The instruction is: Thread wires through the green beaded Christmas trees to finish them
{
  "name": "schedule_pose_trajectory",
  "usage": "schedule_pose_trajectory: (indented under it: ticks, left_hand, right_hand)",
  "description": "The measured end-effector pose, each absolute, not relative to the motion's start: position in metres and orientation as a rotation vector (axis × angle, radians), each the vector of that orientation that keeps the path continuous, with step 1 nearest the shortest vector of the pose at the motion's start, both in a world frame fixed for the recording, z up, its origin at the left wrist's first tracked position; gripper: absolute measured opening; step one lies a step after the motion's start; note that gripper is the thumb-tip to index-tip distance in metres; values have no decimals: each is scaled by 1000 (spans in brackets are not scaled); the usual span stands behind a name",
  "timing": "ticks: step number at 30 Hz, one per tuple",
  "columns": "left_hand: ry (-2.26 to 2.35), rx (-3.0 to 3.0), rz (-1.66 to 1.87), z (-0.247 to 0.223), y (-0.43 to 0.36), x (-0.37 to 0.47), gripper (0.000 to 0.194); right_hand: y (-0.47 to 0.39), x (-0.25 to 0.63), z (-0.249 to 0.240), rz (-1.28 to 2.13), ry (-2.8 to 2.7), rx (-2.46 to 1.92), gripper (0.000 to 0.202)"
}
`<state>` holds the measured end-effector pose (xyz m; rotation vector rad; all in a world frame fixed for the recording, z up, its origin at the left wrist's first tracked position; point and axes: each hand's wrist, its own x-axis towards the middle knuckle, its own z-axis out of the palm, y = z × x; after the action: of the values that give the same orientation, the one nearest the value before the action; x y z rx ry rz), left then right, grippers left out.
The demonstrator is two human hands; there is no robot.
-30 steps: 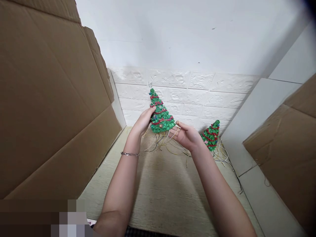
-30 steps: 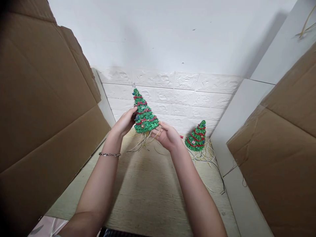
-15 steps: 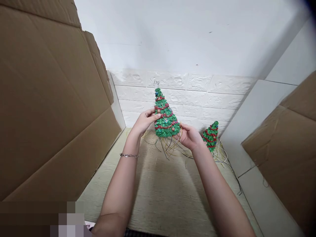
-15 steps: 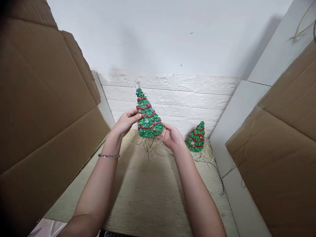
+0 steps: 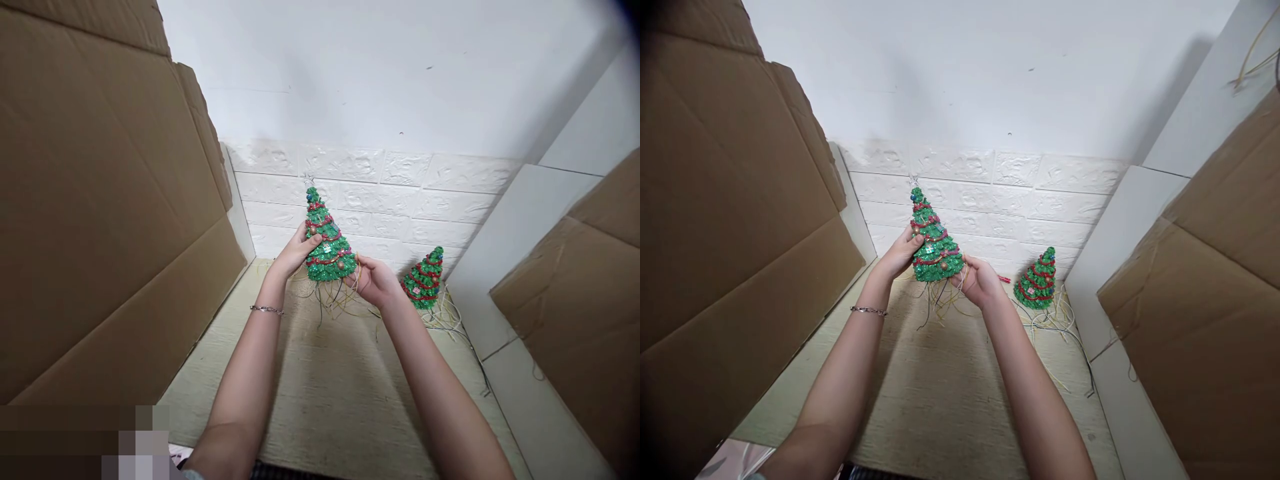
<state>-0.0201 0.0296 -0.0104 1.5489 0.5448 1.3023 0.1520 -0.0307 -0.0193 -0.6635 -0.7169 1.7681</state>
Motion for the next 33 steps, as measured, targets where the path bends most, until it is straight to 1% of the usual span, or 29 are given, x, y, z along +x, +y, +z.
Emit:
schedule_pose_trajectory:
  ticks: [5, 8, 10, 11, 12, 15, 16, 18, 24, 33]
  left_hand:
    - [547, 1483, 1373, -7, 23, -18, 70]
    - [556, 1468, 1410, -1, 18, -15, 63]
    - [582, 1465, 1437, 3, 14, -11, 57]
    - [595, 1459, 1459, 5, 13, -10, 55]
    - [610, 1451, 1485, 7, 11, -8, 54]
    - [678, 1428, 1575, 12, 8, -2, 51]
    - [708, 1422, 1607, 13, 7, 0, 50]
    - [762, 1405, 1661, 14, 7, 2, 48]
    - [822, 1305, 1706, 14, 9, 2, 50]
    - [851, 1383, 1684, 13, 8, 2, 49]
  right_hand:
    - [-37, 149, -12, 1779, -691, -640, 20]
    - [-39, 152, -10, 1738, -762, -726, 16]
    - [-39, 155, -10, 1598, -869, -874, 9]
    - [-39, 157, -11, 1445, -944, -973, 7]
    - [-39, 159, -12, 1219, -1030, -1070, 9]
    - [-41, 164, -12, 364, -1272, -1226, 15]
    - [-43, 164, -11, 158, -1350, -1213, 16]
    - [-48, 163, -9, -39, -1503, -1146, 18]
    - [-57, 153, -5, -164, -1727, -1039, 18]
    - [-52, 150, -9, -88, -1771, -1163, 16]
